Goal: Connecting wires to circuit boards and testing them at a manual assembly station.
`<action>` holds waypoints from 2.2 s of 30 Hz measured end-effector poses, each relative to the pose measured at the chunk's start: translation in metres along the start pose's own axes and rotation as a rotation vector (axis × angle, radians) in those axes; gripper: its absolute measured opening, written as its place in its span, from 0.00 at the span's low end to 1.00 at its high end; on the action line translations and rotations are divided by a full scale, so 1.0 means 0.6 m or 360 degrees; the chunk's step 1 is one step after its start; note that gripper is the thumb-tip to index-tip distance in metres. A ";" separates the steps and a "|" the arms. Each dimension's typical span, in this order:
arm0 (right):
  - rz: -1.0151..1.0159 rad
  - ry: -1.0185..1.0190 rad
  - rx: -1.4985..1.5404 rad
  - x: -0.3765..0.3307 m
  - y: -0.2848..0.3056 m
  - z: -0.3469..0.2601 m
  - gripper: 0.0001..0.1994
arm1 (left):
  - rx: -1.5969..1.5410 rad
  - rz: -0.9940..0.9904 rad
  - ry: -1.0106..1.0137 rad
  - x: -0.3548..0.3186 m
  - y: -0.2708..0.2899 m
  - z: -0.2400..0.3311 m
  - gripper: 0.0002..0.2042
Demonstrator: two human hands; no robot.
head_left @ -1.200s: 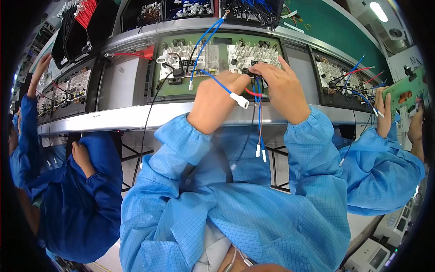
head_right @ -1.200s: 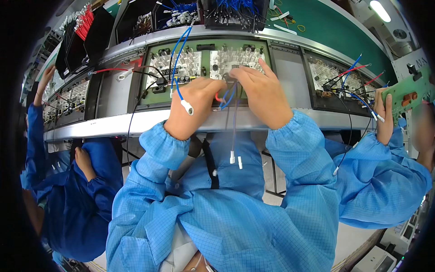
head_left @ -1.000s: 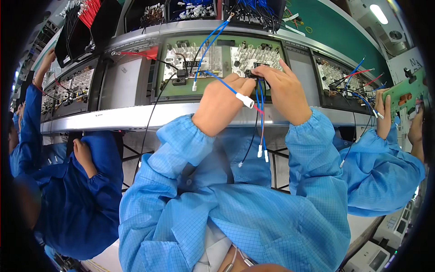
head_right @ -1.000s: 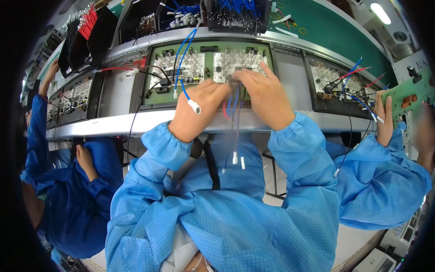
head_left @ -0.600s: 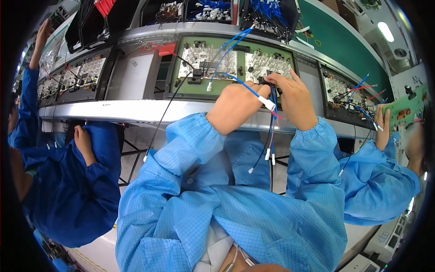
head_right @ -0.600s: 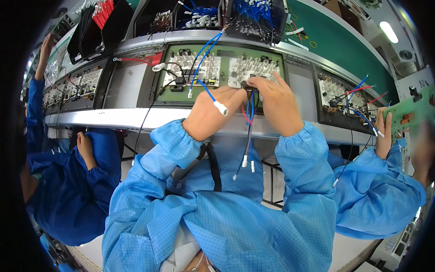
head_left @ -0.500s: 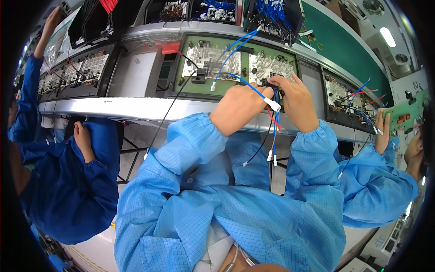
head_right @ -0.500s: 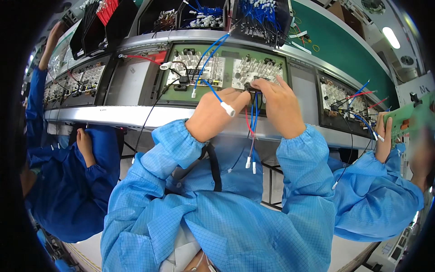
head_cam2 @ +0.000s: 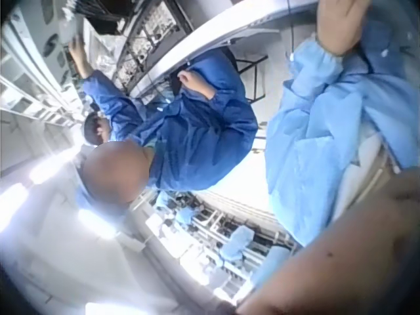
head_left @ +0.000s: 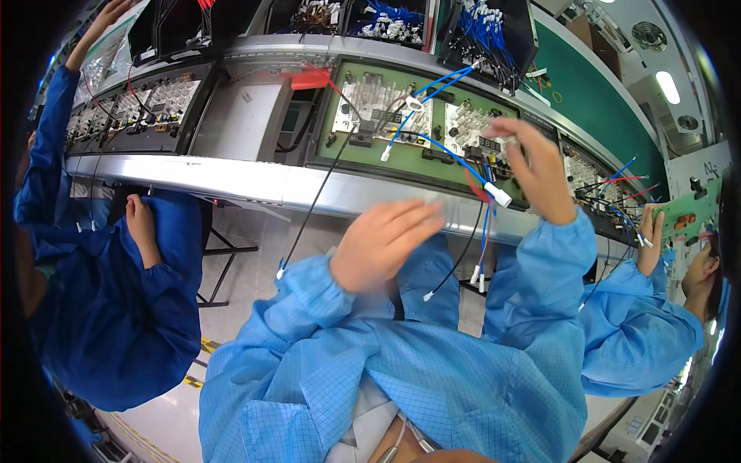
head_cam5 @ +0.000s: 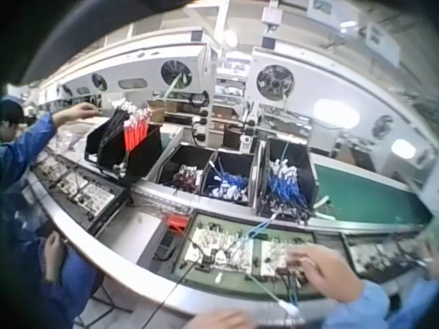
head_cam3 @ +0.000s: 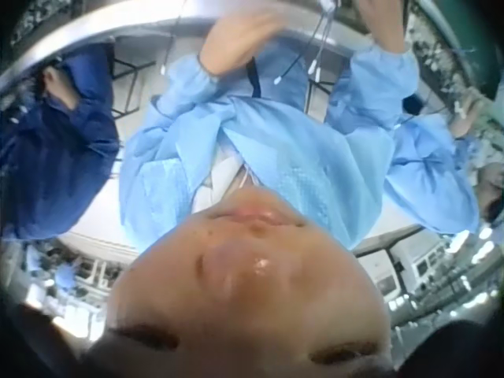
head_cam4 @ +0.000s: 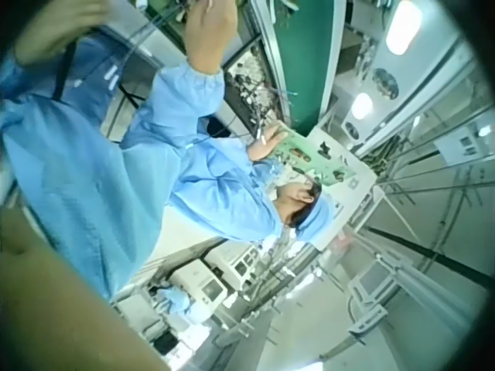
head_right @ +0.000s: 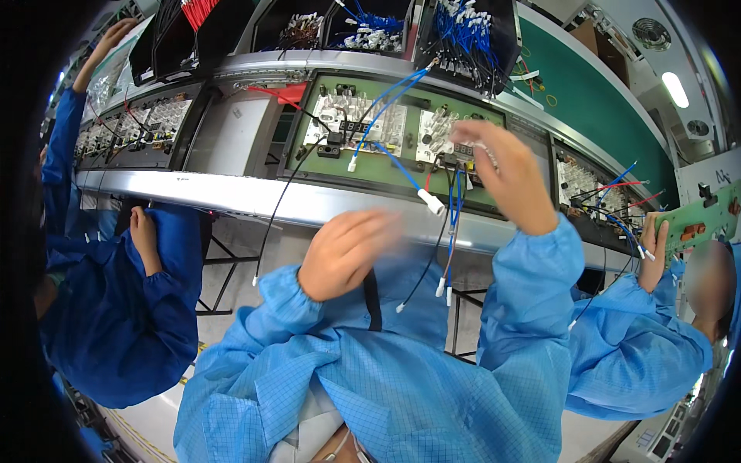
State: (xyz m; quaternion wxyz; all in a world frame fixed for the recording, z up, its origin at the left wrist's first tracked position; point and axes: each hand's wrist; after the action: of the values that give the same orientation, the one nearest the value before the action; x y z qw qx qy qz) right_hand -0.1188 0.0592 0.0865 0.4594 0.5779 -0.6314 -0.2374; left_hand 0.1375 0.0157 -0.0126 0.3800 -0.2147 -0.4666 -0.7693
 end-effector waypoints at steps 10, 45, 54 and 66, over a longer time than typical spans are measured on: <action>-0.0886 0.0053 0.0381 0.167 -0.057 0.035 0.27 | 0.0310 0.0082 0.0373 -0.180 0.175 -0.081 0.15; -0.0456 0.0948 -0.0007 0.216 -0.170 -0.066 0.07 | 0.0148 -0.0266 -0.0119 0.142 0.229 -0.316 0.06; -0.0539 0.1060 -0.0270 0.182 -0.108 -0.009 0.09 | -0.0224 -0.0731 -0.0307 0.218 0.103 -0.303 0.07; -0.0795 0.1122 -0.0357 0.186 -0.112 -0.012 0.06 | -0.0243 -0.0934 -0.0368 0.229 0.059 -0.315 0.07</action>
State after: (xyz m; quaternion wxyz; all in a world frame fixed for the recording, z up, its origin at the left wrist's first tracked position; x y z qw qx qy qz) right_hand -0.0682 -0.0598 0.0681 0.6350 0.7049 -0.2476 -0.1964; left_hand 0.0847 -0.2134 0.0115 0.0694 -0.1849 -0.4894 -0.8494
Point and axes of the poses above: each hand's wrist, its own x-axis towards the middle knuckle, its own y-axis out of the back of the hand, z = x × y, and after that the axes turned 3 degrees about y, right-handed
